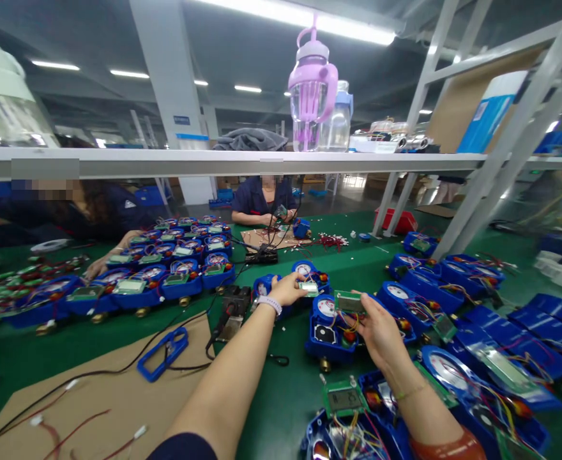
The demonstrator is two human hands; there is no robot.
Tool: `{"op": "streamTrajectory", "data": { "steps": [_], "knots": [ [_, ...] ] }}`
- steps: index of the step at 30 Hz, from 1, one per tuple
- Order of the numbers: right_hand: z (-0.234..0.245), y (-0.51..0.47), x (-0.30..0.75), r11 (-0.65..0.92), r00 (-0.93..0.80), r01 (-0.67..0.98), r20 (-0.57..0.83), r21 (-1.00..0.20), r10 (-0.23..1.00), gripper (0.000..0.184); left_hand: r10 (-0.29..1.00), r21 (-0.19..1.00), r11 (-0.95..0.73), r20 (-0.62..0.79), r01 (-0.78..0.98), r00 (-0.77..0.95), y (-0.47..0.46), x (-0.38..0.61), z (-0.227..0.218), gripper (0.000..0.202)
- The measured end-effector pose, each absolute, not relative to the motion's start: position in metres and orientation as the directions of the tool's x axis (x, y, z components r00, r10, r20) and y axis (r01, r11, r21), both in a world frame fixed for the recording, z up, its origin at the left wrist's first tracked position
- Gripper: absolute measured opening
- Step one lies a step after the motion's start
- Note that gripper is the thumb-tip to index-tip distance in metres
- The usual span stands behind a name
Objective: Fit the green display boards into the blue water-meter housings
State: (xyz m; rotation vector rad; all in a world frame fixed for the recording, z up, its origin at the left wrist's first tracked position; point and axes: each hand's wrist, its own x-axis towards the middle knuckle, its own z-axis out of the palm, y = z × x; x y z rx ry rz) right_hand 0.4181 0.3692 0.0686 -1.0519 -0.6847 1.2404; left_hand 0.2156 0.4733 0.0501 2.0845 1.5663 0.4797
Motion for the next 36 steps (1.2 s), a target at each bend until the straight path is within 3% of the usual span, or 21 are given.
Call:
{"op": "streamTrajectory", "data": {
  "steps": [14,26,36],
  "knots": [
    [0.0725,0.3685,0.4161,-0.056,0.239,-0.359,-0.150,-0.932,0.959,0.026,0.968,0.569,-0.236,0.062,0.788,0.244,0.4694,0.2184,0.0436,0.038],
    [0.0661,0.3698,0.4191,-0.006,0.262,-0.354,-0.106,-0.935,0.959,0.041,0.967,0.563,-0.239,0.068,0.791,0.244,0.4697,0.2179,0.0420,0.038],
    [0.0670,0.3701,0.4190,0.000,0.274,-0.344,-0.101,-0.939,0.956,0.041,0.970,0.553,-0.230,0.066,0.801,0.234,0.4720,0.2181,0.0410,0.037]
  ]
}}
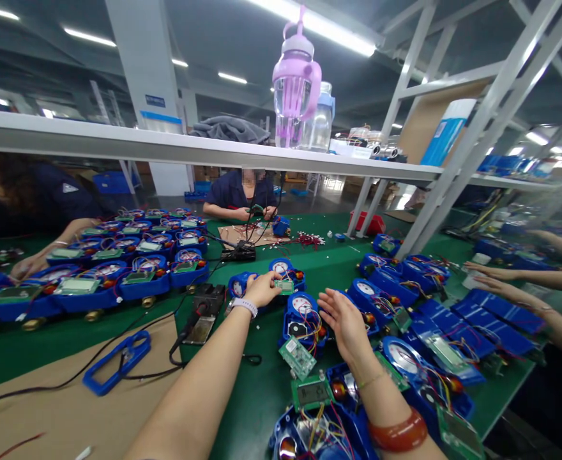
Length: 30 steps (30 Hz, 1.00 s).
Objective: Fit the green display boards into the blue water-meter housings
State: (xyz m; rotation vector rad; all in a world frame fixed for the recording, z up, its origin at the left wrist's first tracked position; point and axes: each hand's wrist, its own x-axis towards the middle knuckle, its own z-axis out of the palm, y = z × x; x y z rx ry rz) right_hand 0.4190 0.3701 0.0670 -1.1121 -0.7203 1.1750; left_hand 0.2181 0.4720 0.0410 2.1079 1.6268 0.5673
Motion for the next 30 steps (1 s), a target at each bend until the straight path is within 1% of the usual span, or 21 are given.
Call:
{"op": "streamTrajectory", "data": {
  "steps": [16,30],
  "knots": [
    [0.0665,0.3701,0.4181,0.002,0.279,-0.351,-0.103,-0.936,0.955,0.038,0.969,0.554,-0.240,0.083,0.797,0.234,0.4762,0.2176,0.0354,0.037],
    [0.0665,0.3704,0.4167,0.002,0.286,-0.368,-0.111,-0.930,0.952,0.041,0.970,0.547,-0.236,0.085,0.803,0.227,0.4775,0.2183,0.0343,0.038]
  ]
}}
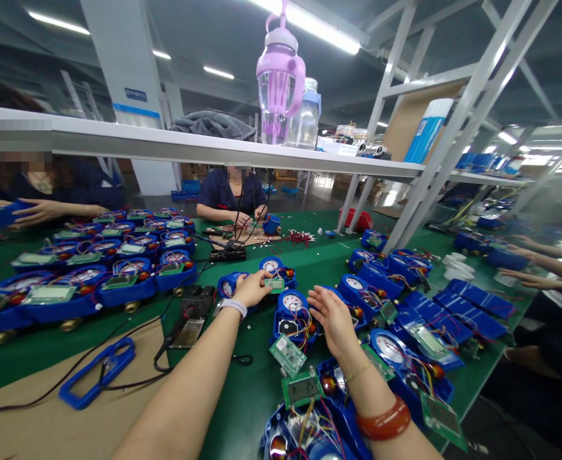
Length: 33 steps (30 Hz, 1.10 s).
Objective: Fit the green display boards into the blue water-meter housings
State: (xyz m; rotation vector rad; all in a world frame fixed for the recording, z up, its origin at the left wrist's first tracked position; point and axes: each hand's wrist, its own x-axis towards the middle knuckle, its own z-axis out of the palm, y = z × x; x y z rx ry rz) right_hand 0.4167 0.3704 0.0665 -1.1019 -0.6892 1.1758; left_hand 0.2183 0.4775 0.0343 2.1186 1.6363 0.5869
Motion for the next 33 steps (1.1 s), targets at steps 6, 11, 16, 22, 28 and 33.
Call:
{"op": "streamTrajectory", "data": {
  "steps": [6,11,16,22,28,33],
  "knots": [
    [0.0652,0.3707,0.4172,0.002,0.284,-0.375,-0.113,-0.927,0.952,0.043,0.970,0.544,-0.237,0.093,0.805,0.223,0.4798,0.2182,0.0303,0.038],
    [0.0640,0.3715,0.4174,0.000,0.283,-0.376,-0.115,-0.927,0.952,0.043,0.970,0.543,-0.238,0.100,0.805,0.219,0.4807,0.2182,0.0285,0.037],
    [0.0638,0.3728,0.4175,-0.005,0.280,-0.370,-0.117,-0.929,0.953,0.042,0.971,0.544,-0.238,0.101,0.804,0.219,0.4798,0.2182,0.0299,0.037],
    [0.0638,0.3718,0.4181,-0.009,0.271,-0.357,-0.113,-0.934,0.956,0.043,0.971,0.550,-0.236,0.097,0.801,0.219,0.4782,0.2180,0.0316,0.036],
    [0.0625,0.3722,0.4176,-0.006,0.274,-0.320,-0.098,-0.947,0.957,0.042,0.969,0.555,-0.241,0.099,0.796,0.225,0.4771,0.2177,0.0332,0.036],
    [0.0672,0.3670,0.4180,0.016,0.287,-0.248,-0.057,-0.969,0.956,0.046,0.968,0.556,-0.245,0.097,0.794,0.230,0.4774,0.2178,0.0335,0.036]
  ]
}}
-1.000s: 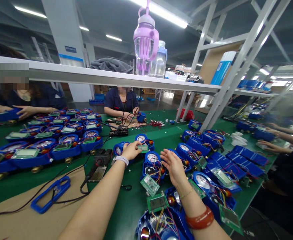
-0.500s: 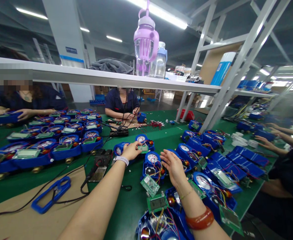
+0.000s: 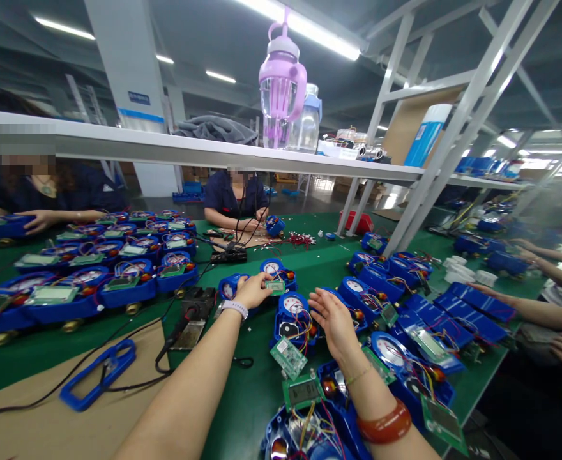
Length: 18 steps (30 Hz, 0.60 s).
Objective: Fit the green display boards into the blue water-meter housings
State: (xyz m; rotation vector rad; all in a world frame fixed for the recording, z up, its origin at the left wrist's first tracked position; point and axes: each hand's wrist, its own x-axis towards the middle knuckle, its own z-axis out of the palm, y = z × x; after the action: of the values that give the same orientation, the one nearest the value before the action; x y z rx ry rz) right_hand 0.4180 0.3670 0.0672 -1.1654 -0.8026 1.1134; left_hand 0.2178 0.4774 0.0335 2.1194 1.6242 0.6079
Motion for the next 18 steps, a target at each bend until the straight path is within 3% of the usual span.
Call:
{"op": "streamTrajectory", "data": {
  "steps": [4,8,13,18],
  "knots": [
    [0.098,0.366,0.425,0.111,0.275,-0.114,0.076,-0.987,0.958,0.048,0.968,0.561,-0.245,0.097,0.791,0.231,0.477,0.218,0.033,0.037],
    [0.132,0.408,0.430,0.149,0.165,0.136,0.170,-0.979,0.971,0.037,0.968,0.568,-0.248,0.107,0.785,0.228,0.475,0.219,0.034,0.039],
    [0.121,0.497,0.417,-0.043,0.058,0.405,-0.021,-0.913,0.998,0.027,0.967,0.574,-0.256,0.144,0.778,0.212,0.468,0.220,0.038,0.041],
    [0.088,0.542,0.394,-0.156,0.036,0.399,-0.154,-0.903,0.987,0.027,0.955,0.590,-0.297,0.207,0.751,0.215,0.460,0.217,0.037,0.051]
  ]
}}
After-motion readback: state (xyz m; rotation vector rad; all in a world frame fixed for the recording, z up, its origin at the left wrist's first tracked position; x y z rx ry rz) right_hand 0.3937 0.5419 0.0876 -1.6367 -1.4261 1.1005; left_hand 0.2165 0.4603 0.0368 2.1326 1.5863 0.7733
